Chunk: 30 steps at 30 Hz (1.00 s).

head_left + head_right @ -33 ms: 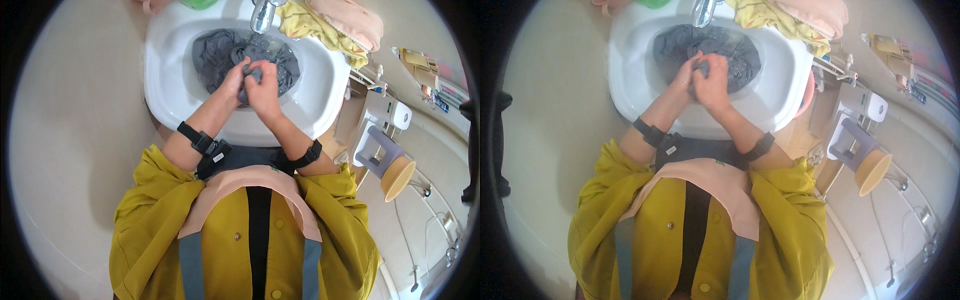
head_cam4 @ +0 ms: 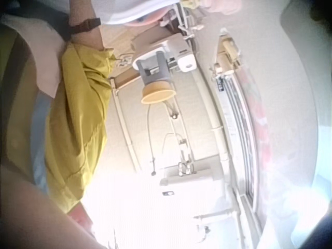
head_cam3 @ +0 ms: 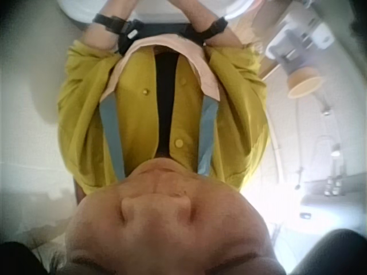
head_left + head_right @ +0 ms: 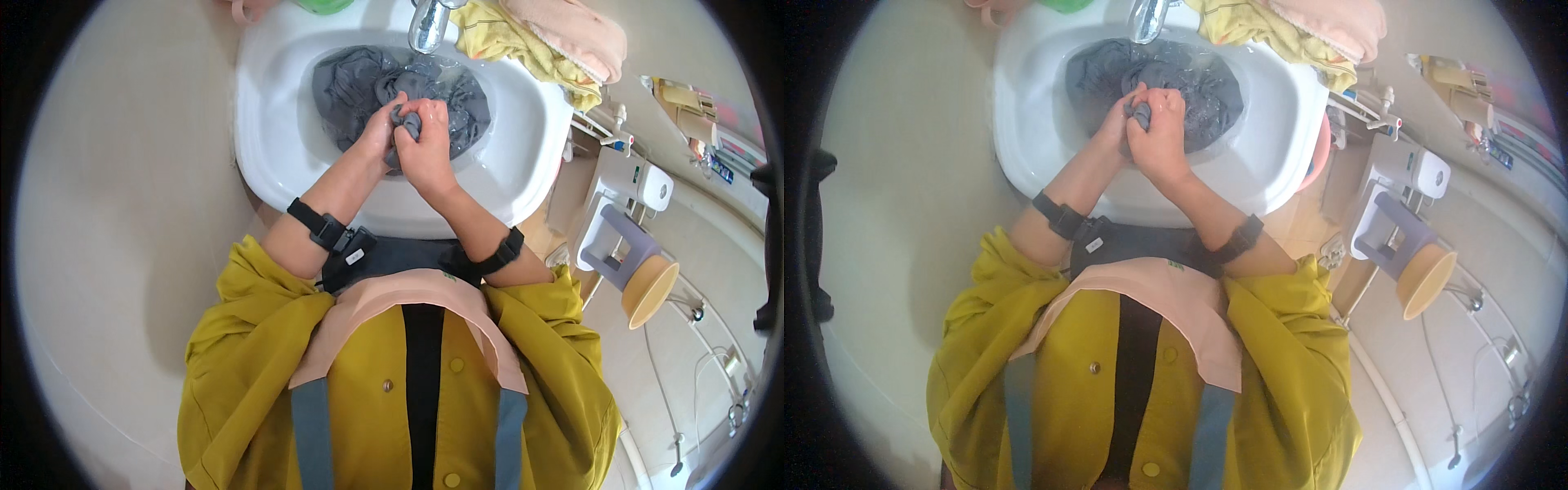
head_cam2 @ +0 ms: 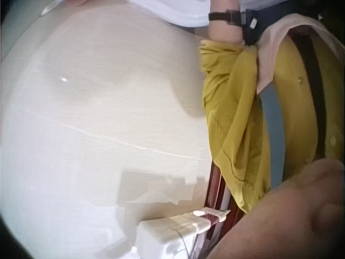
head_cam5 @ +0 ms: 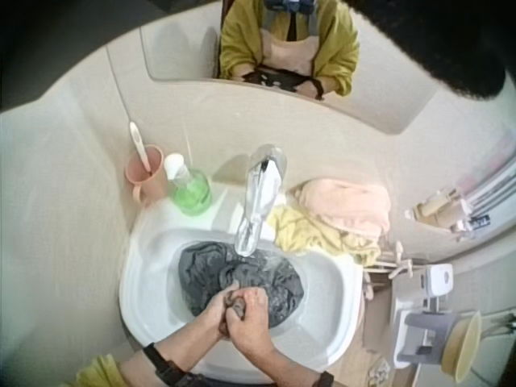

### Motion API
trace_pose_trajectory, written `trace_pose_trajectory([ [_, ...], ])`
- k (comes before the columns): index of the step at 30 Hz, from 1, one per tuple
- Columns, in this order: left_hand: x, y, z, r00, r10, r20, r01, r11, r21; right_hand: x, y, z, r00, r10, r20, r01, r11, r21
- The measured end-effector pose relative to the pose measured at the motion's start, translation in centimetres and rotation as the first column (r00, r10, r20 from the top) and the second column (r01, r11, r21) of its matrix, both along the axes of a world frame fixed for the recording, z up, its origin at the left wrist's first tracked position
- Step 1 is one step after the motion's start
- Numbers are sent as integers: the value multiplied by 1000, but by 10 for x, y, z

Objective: The person hand-washes a yellow t-shirt in a bathroom sink, scrubbing and rinsing it under running water. After wringing out the yellow shirt, they place it in a pink basin and begin washing a gray garment in the same manner.

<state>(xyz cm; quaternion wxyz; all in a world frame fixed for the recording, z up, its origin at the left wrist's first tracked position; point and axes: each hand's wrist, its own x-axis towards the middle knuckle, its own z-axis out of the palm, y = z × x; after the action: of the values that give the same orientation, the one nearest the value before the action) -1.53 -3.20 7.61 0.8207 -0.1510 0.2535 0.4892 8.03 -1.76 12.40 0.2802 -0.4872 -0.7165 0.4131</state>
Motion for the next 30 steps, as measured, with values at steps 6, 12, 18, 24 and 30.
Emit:
trace_pose_trajectory([
  [6,-1,4,15,943,138,-302,-123,990,70,27,78,-60,987,-141,83,135,988,75],
  [12,-28,20,11,12,-358,-934,422,849,-320,54,88,-102,949,-191,250,114,949,293],
  [18,-4,13,-62,-560,-120,-820,517,722,-459,51,61,-125,833,295,469,-395,909,130],
  [24,-15,30,-32,-240,-324,-915,435,807,-400,32,67,-118,832,-173,527,59,972,226],
  [30,-23,27,-19,318,-362,-876,192,930,-314,49,82,-112,947,69,314,-87,995,45],
])
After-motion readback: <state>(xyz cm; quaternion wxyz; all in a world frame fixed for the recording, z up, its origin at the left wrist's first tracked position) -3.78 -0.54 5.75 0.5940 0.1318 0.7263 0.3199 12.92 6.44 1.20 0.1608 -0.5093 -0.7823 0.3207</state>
